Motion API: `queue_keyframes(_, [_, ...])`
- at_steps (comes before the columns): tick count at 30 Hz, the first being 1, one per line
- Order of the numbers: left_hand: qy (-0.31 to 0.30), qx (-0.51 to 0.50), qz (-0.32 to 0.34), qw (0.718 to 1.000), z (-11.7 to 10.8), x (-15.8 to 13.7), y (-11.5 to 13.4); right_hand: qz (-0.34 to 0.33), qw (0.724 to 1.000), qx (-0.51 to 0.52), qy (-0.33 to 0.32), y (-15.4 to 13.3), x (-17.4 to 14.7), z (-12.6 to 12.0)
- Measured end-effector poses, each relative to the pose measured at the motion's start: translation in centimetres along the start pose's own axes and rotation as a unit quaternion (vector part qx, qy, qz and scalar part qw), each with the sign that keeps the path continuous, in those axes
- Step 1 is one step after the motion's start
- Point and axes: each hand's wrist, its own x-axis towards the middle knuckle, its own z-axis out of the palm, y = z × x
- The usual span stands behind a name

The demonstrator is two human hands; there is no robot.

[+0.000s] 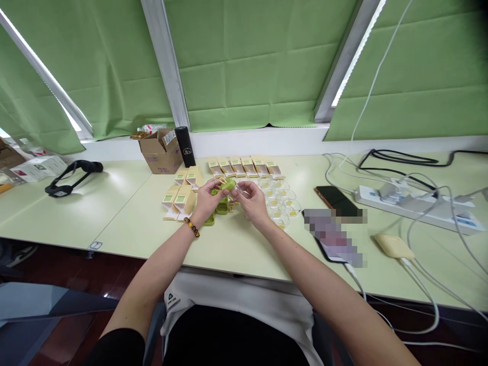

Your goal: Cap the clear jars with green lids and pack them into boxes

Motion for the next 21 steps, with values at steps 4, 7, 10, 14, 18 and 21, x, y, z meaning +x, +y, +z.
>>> queue_keyframes(4, [-0.003,0.015,0.006,1.000,-0.1,-0.1,0.1,0.001,1.000,0.004,-0.013,-0.1,-0.1,-0.1])
queue_keyframes(7, [-0.004,0.033,0.013,0.999,-0.2,-0.1,0.0,0.002,0.999,0.007,-0.042,-0.5,-0.3,-0.2])
queue_keyframes(10, [0.004,0.040,0.014,0.999,-0.2,0.0,0.0,-0.002,0.997,0.016,-0.072,-0.8,-0.6,-0.4])
queue_keyframes(14, [0.002,0.021,0.004,1.000,-0.2,-0.1,-0.1,0.001,0.996,0.030,-0.088,-0.8,-0.7,-0.6])
queue_keyframes(18, [-0.003,-0.012,-0.014,1.000,-0.1,-0.4,0.3,0.012,0.995,0.061,-0.080,-1.0,-0.6,-0.5])
queue_keyframes(21, [-0.008,-0.022,-0.019,1.000,0.0,-0.6,0.9,0.021,0.992,0.092,-0.082,-1.2,-0.4,-0.6])
